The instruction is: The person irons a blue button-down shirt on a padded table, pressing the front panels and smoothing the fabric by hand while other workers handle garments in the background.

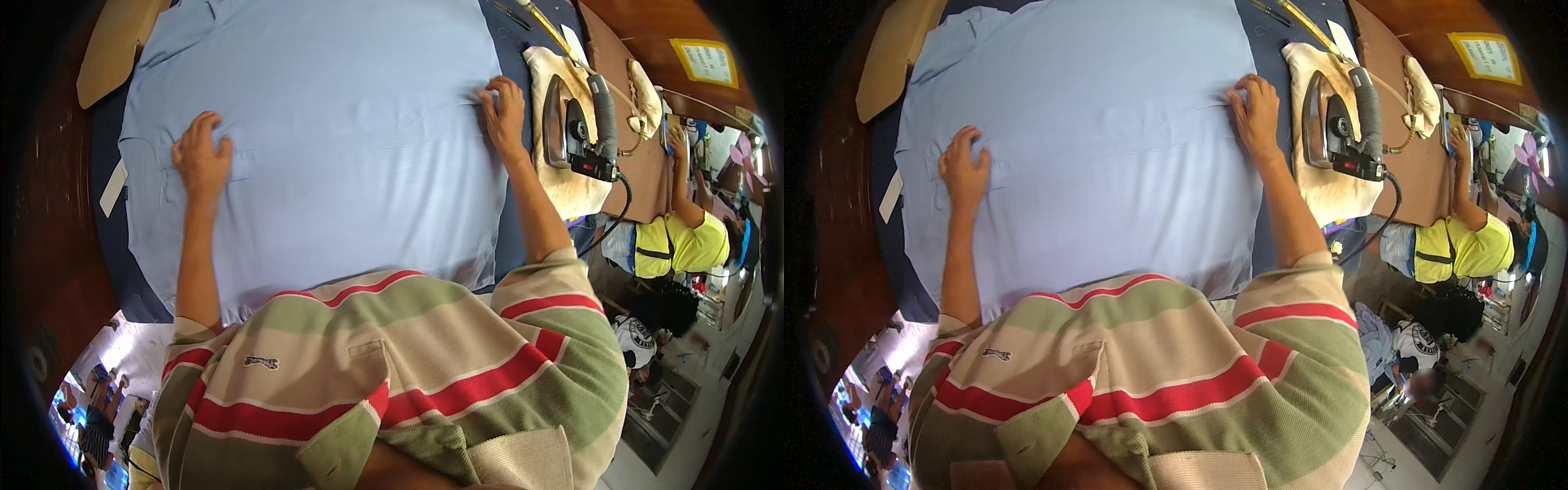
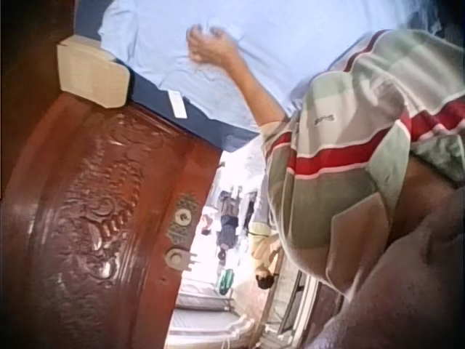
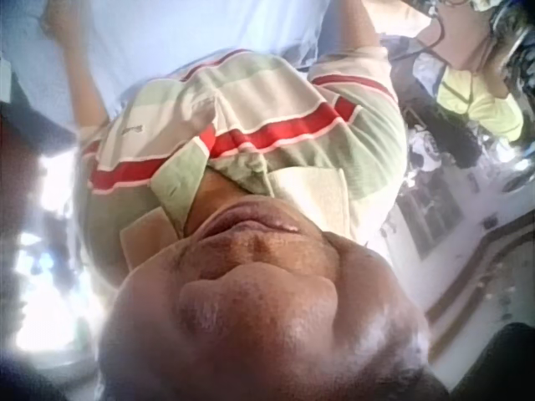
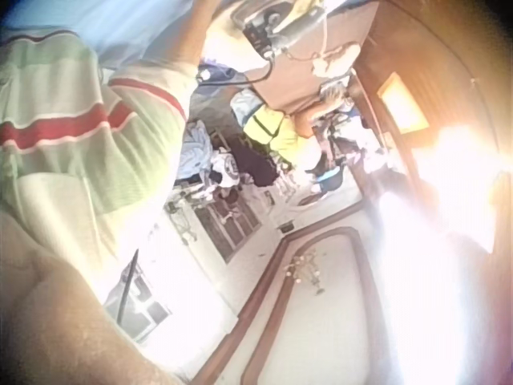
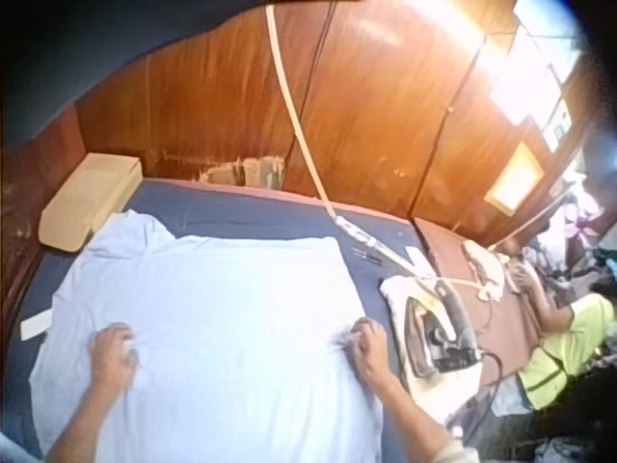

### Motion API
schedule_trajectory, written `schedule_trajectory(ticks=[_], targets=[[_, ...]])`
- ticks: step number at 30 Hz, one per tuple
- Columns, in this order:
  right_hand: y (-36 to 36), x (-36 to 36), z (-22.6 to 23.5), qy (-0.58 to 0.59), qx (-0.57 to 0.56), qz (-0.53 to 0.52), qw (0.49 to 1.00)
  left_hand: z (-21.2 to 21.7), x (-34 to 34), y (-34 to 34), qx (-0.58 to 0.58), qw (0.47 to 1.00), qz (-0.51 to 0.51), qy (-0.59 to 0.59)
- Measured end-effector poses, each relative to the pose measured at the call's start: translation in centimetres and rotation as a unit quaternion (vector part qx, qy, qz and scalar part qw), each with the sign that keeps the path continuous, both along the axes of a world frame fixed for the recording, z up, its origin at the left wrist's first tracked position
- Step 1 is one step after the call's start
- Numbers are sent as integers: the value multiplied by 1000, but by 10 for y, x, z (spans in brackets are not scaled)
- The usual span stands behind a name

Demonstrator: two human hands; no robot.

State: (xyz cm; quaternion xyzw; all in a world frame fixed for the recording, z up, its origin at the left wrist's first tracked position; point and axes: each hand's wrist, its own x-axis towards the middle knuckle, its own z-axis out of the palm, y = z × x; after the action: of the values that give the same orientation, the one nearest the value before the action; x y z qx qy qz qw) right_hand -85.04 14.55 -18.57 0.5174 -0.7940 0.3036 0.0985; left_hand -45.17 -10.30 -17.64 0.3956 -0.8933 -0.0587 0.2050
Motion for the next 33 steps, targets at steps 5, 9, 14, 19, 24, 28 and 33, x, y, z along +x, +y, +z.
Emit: schedule_trajectory(ticks=[5, 9, 14, 19, 24, 28, 33], targets=[[21, 24, 0, -61, 66, 1, 996, 1, -119, 70, 35, 984, -160, 76], [26, 29, -4, -7, 76, -2, 997, -6, -162, 88, 82, 984, -158, -5], [35, 27, -8, 12, 176, -50, 983, -19, -161, 89, 106, 987, -121, -11], [35, 25, -13, 57, 226, -63, 970, -19, -162, 89, 79, 990, -118, 1], [35, 23, -13, 67, 238, -65, 967, -7, -168, 97, 28, 989, -138, 37], [37, 23, -13, 63, 245, -62, 966, -6, -185, 113, 147, 935, -318, 52], [39, 19, -11, 47, 254, -48, 965, -8, -181, 117, 85, 950, -275, -121]])
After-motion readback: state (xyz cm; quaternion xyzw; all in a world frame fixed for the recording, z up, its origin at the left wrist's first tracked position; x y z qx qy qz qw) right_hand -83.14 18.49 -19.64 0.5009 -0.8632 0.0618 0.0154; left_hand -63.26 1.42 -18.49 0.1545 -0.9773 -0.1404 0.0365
